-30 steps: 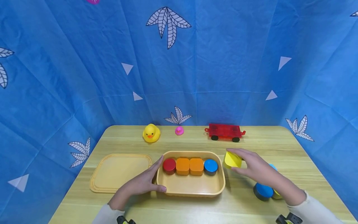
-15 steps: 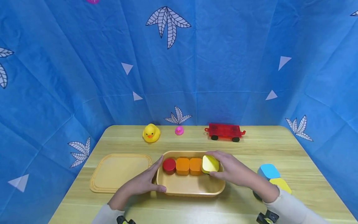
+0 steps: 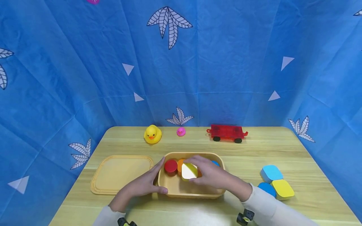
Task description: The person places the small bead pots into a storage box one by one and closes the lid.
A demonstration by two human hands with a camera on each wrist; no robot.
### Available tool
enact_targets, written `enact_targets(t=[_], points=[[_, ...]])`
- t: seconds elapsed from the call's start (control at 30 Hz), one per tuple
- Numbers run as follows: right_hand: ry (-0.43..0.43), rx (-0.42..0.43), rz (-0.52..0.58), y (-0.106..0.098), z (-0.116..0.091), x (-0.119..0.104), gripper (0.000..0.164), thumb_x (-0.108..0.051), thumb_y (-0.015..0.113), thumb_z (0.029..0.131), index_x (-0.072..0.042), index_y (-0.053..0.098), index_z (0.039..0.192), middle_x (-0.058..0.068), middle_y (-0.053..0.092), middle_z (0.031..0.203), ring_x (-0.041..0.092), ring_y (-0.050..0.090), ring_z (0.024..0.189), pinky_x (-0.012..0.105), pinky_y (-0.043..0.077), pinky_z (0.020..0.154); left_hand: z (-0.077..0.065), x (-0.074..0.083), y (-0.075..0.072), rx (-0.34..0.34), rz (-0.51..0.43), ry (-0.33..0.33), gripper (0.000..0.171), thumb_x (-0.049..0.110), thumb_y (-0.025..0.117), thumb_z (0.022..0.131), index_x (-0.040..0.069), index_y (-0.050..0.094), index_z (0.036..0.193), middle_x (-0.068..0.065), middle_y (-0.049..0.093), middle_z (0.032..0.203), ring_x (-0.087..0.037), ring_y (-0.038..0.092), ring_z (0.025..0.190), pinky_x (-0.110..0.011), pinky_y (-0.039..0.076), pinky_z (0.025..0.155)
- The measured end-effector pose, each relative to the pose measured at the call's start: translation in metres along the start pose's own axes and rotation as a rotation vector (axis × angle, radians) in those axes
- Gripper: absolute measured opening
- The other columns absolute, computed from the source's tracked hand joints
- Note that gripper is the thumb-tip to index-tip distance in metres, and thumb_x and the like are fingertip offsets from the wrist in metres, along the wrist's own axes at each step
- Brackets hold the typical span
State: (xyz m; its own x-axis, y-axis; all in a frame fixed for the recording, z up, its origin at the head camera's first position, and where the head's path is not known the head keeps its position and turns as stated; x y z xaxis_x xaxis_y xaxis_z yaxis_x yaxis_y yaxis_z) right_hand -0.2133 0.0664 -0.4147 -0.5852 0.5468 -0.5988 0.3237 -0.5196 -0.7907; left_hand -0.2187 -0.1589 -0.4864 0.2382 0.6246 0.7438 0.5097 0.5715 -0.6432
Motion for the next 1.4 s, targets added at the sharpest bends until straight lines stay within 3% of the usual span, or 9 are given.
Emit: enact_targets(t=[0.47, 0.67, 0.9, 1.03, 1.4], points=[[0.037, -0.090, -0.024, 0.043, 0.028, -0.003, 0.062, -0.029, 0.083, 0.089, -0.014, 0.060, 0.145, 0.006, 0.061, 0.141, 0.025, 0.056, 0.129, 0.047, 0.048, 0.110, 0.000, 0.002, -0.001, -0.015, 0.002, 0.017, 0.120, 0.046, 0.083, 0.086, 0.023, -0.003, 0.167, -0.004, 0.004, 0.174, -0.032, 0.011, 0.158, -0.058, 0.023, 0.124], [0.003, -0.085, -0.048, 0.051, 0.034, -0.007, 0.061, -0.028, 0.084, 0.088, -0.014, 0.062, 0.143, 0.000, 0.065, 0.136, 0.019, 0.056, 0.125, 0.038, 0.048, 0.110, -0.001, 0.001, -0.001, -0.021, 0.016, 0.028, 0.121, 0.051, 0.081, 0.085, 0.022, -0.004, 0.167, -0.005, 0.004, 0.174, -0.036, 0.014, 0.158, -0.060, 0.025, 0.123], [-0.022, -0.029, -0.103, 0.058, 0.039, -0.008, 0.062, -0.035, 0.086, 0.085, -0.018, 0.065, 0.140, -0.004, 0.065, 0.139, 0.019, 0.055, 0.125, 0.041, 0.047, 0.108, 0.000, -0.001, -0.001, -0.037, 0.029, 0.037, 0.123, 0.059, 0.079, 0.083, 0.025, -0.005, 0.167, -0.005, 0.003, 0.174, -0.036, 0.015, 0.157, -0.061, 0.028, 0.121], [-0.011, -0.010, -0.166, 0.063, 0.041, -0.008, 0.062, -0.039, 0.087, 0.083, -0.020, 0.067, 0.138, -0.005, 0.064, 0.139, 0.021, 0.054, 0.125, 0.046, 0.046, 0.108, 0.001, -0.002, 0.001, -0.044, 0.020, 0.026, 0.123, 0.058, 0.080, 0.083, 0.026, -0.006, 0.167, -0.002, 0.002, 0.174, -0.034, 0.015, 0.157, -0.060, 0.028, 0.122], [0.032, -0.023, -0.216, 0.065, 0.042, -0.008, 0.067, -0.047, 0.087, 0.080, -0.023, 0.066, 0.140, -0.007, 0.063, 0.139, 0.016, 0.051, 0.118, 0.040, 0.045, 0.106, 0.000, -0.001, 0.001, -0.045, 0.008, 0.021, 0.124, 0.053, 0.081, 0.084, 0.026, -0.007, 0.167, -0.004, 0.002, 0.174, -0.036, 0.014, 0.157, -0.061, 0.027, 0.122]])
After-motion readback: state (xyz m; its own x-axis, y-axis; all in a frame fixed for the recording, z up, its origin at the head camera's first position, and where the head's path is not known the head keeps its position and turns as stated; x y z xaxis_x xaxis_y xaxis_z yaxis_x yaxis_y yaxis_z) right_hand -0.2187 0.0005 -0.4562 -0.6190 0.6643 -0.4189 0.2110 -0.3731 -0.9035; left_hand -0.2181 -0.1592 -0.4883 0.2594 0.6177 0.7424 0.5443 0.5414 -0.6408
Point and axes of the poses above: each hand's wrist, its own z-axis towards the middle knuckle, its own y-axis out of the palm, x = y × z, the point moved 7 cm from there along z, towards the middle knuckle
